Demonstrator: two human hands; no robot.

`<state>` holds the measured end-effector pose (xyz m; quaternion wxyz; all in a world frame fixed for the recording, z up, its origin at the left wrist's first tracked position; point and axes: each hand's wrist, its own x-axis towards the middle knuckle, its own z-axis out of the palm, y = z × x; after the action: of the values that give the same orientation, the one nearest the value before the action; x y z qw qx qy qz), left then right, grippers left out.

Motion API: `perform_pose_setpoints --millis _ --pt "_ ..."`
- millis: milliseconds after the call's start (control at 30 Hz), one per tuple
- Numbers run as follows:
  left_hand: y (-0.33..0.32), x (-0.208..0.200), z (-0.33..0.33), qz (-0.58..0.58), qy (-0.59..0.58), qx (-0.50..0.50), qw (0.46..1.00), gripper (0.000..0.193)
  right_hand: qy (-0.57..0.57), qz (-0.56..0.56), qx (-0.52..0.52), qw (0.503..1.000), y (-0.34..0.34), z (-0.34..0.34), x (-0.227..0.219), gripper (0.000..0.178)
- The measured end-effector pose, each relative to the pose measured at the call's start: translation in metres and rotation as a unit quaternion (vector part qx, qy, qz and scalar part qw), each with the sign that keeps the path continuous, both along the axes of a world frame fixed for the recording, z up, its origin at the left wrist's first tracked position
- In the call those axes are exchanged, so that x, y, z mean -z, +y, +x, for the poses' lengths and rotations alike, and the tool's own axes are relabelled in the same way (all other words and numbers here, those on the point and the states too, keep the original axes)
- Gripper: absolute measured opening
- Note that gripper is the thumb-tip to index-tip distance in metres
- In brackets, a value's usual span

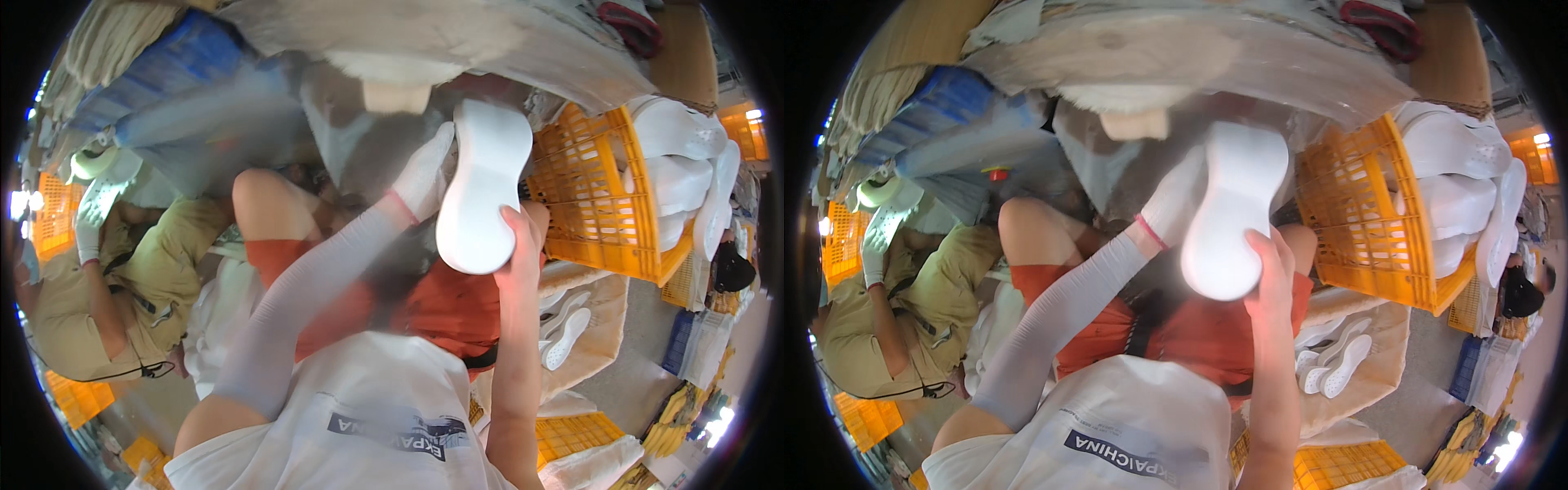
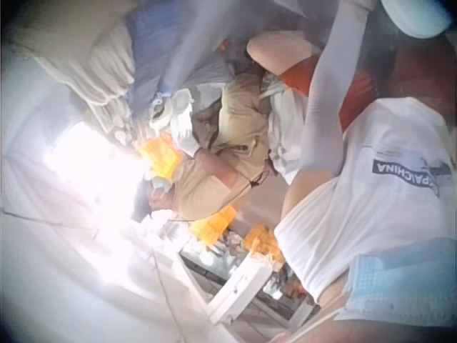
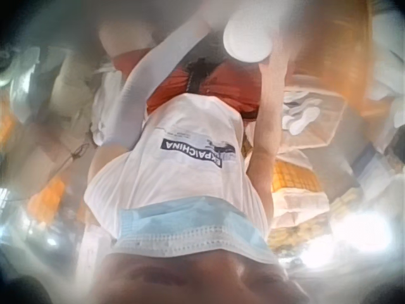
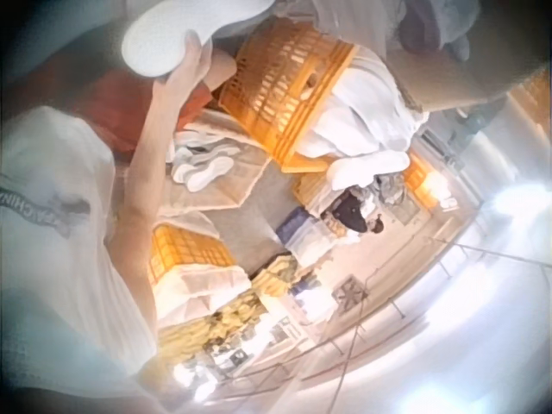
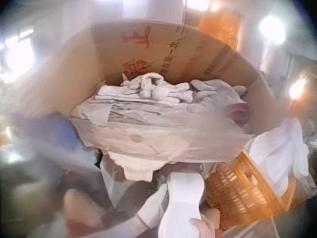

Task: The person sits on the floor and repeatedly rubs white slippers against a rotating brush to clean them. They handle the slippers one at a time, turning them over to clean different sides, then place them into a yellow basket.

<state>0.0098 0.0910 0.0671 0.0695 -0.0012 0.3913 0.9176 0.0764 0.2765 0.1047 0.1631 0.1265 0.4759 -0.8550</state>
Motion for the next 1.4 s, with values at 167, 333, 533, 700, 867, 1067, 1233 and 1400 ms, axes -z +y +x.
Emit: perform_pose_setpoints --millis 167,333,533,700,867,1067,1233,1400 --pt "0.034 0.004 -0.04 0.345 0.056 0.015 0.937 0.047 -0.02 -0.002 0.049 0.999 -0.034 -0.09 -0.03 0.043" --pt "0.014 0.0 -0.048 0.351 -0.004 0.068 0.934 0.055 0.049 -0.038 0.001 0.998 -0.039 -0.095 -0.015 0.038" --pt "-0.041 0.005 0.024 -0.169 0.005 -0.051 0.984 0.049 -0.055 0.024 -0.05 0.997 -0.043 -0.008 -0.022 0.049" --pt "-0.1 -0.009 0.009 0.186 -0.274 0.012 0.943 0.042 -0.032 -0.023 -0.047 0.998 -0.131 -0.053 -0.028 0.041" --pt "-0.082 -0.021 0.03 0.167 -0.206 -0.015 0.964 0.048 0.094 0.189 -0.227 0.951 -0.04 0.015 -0.029 0.068" --pt "0.101 -0.046 0.087 -0.237 -0.102 0.155 0.954 0.048 0.341 0.611 0.277 0.658 0.286 -0.054 -0.125 0.05" --pt "0.194 -0.038 0.084 -0.402 0.232 0.149 0.873 0.044 0.081 0.558 0.351 0.748 0.509 -0.171 -0.153 0.064" --pt "0.121 -0.039 0.045 -0.09 -0.059 0.158 0.982 0.032 0.231 0.483 0.475 0.698 0.494 -0.057 -0.134 0.049"
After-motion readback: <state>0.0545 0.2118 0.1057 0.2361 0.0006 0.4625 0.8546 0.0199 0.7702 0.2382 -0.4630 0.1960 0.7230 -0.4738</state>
